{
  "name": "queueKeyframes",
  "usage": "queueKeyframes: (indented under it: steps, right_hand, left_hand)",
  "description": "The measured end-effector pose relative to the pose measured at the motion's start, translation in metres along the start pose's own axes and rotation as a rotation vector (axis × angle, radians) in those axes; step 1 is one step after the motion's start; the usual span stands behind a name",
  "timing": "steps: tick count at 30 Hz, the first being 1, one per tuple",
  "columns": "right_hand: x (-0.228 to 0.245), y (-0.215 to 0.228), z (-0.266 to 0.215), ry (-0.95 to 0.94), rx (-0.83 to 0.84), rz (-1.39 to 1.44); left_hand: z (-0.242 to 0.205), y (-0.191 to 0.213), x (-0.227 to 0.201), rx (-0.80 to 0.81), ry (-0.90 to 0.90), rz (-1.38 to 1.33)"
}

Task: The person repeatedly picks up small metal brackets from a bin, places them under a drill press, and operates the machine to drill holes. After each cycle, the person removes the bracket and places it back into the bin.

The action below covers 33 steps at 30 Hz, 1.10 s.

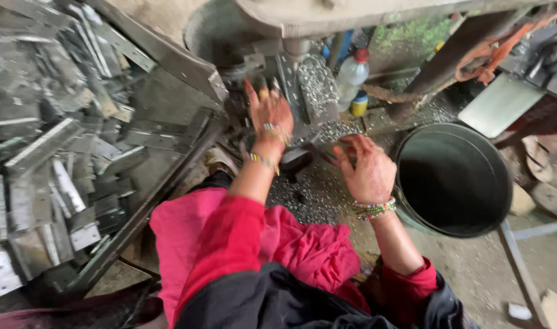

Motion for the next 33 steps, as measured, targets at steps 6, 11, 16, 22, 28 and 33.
queueKeyframes:
  steps: [6,11,16,22,28,33]
  right_hand:
    - [0.024,0.016,0.010,0.020,-0.118,-0.070]
    - [0.018,0.010,0.006,0.070,-0.153,-0.075]
    - [0.015,0.008,0.006,0.036,-0.166,-0.096]
    - [0.016,0.009,0.005,0.011,-0.141,-0.095]
    - [0.014,0.002,0.006,0.032,-0.135,-0.211]
    - [0.017,-0.004,0.010,-0.056,0.017,-0.284]
  left_hand:
    - [-0.092,0.023,-0.050,-0.112,-0.172,-0.073]
    - [-0.091,0.028,-0.023,-0.206,-0.270,-0.163]
    - [-0.043,0.087,-0.019,-0.527,0.047,-0.207]
    - [-0.007,0.021,-0.050,-0.155,0.151,-0.374]
    - [-0.062,-0.009,-0.031,-0.234,0.058,-0.351]
    - [-0.076,-0.003,-0.042,-0.153,-0.005,-0.168]
Point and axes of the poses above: each hand's wrist, its own z-axis towards the middle knuckle, its own y-axis out of the back of the hand, x = y × z, the point moved 5 cm from there along z, towards the middle knuckle, and after that the axes turned 13 degrees about -y, right-handed, at the moved point
